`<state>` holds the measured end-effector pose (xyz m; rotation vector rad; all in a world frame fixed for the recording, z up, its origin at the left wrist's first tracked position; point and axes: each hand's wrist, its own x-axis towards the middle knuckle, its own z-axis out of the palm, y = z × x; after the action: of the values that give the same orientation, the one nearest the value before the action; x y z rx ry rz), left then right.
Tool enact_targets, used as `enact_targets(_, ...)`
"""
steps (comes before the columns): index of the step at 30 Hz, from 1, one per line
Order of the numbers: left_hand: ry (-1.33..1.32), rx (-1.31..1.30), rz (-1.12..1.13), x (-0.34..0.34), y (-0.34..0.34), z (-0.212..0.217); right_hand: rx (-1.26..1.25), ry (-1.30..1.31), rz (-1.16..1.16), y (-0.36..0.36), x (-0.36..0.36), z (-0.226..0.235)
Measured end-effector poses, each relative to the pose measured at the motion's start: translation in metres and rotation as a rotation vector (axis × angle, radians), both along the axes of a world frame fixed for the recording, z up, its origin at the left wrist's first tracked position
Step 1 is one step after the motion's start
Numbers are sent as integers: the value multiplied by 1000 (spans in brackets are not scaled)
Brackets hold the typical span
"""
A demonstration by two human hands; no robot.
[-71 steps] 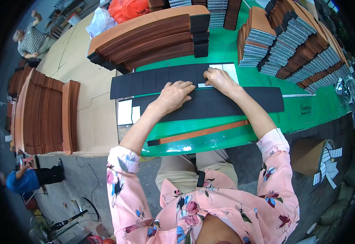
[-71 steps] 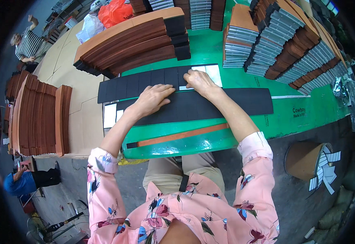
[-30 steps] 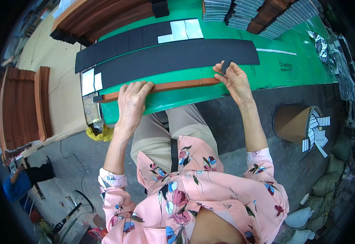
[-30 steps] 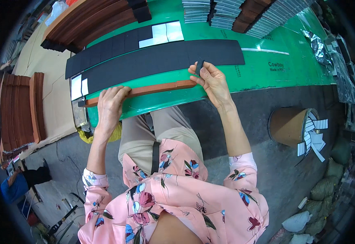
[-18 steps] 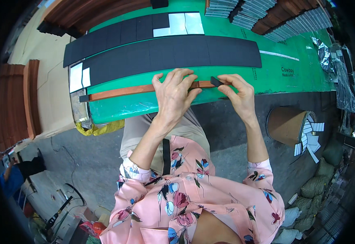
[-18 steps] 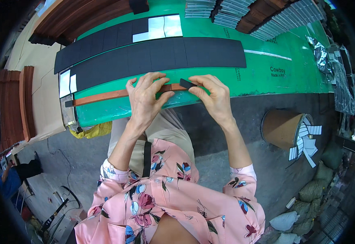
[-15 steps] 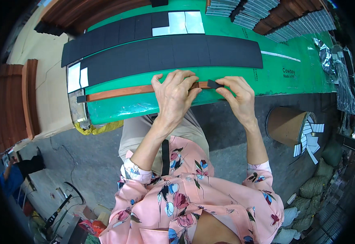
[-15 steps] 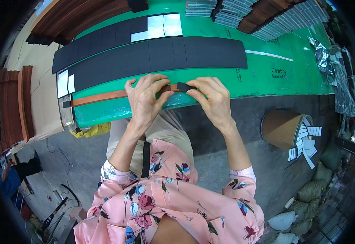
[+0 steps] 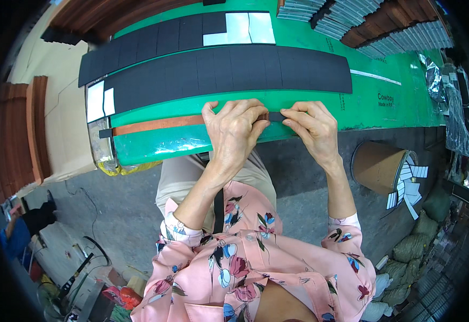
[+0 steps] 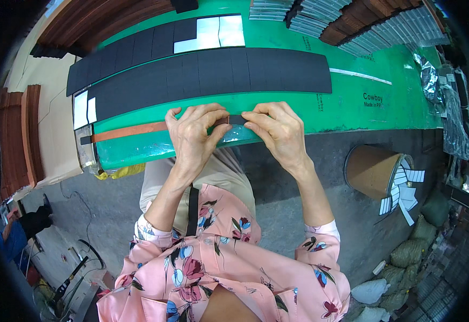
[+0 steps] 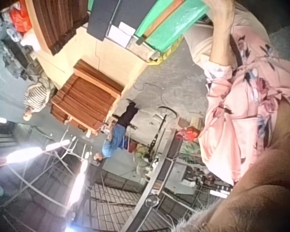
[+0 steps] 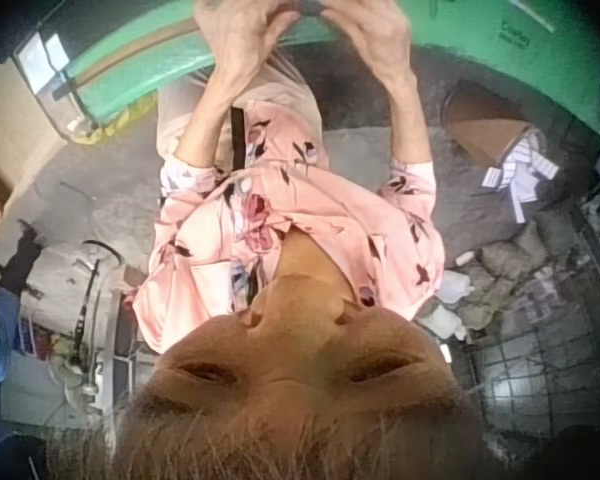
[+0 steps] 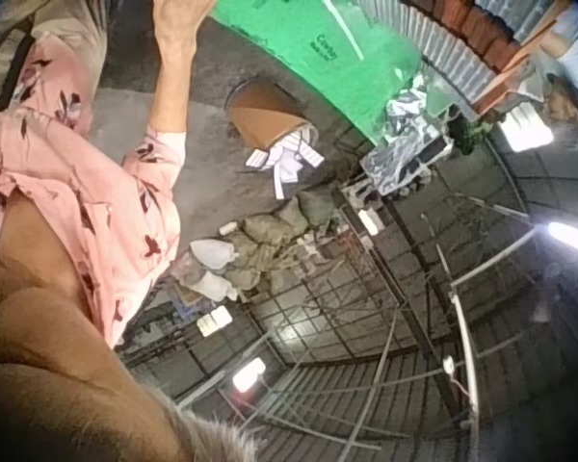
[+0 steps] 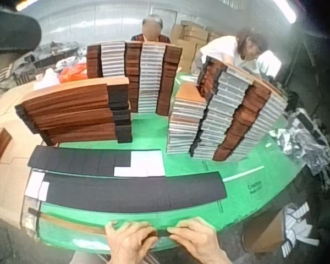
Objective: The person is manually applying black and brown adhesive finishing strips to long wooden planks on a workbench.
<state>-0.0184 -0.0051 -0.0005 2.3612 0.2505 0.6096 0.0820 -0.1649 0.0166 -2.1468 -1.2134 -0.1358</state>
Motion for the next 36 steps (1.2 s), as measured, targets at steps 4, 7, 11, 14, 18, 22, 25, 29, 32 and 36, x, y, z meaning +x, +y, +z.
enact_targets(4, -11, 38, 66, -18, 14, 5, 23, 26, 77, 19, -7, 6)
enact_targets(7, -129, 190, 185, -18, 2, -21, 1, 176, -21, 19, -23, 13)
enact_targets(11, -63, 238, 199, 7, -20, -33, 167, 395, -126, -25, -2, -22)
enact_targets(14, -233, 86, 167, -13, -15, -24, 295, 625, -55, -15, -10, -36)
enact_targets(18, -128, 269, 164, -15, -12, -24, 343, 731, -23, -3, -14, -40)
enact_targets(22, -2, 75, 28, -11, -4, -18, 396, 830, -64, -3, -7, -43)
enact_targets(25, -14, 0, -15, -12, -1, -13, 412, 871, -119, -4, -8, -44)
enact_targets(29, -86, 15, 22, -17, -2, -14, 409, 832, -55, -5, -9, -47)
enact_targets(32, -140, 5, 17, -14, -6, -20, 410, 796, -84, -13, -12, -46)
enact_targets(36, -227, 73, 72, -1, -13, -22, 286, 612, -219, -25, -15, -29)
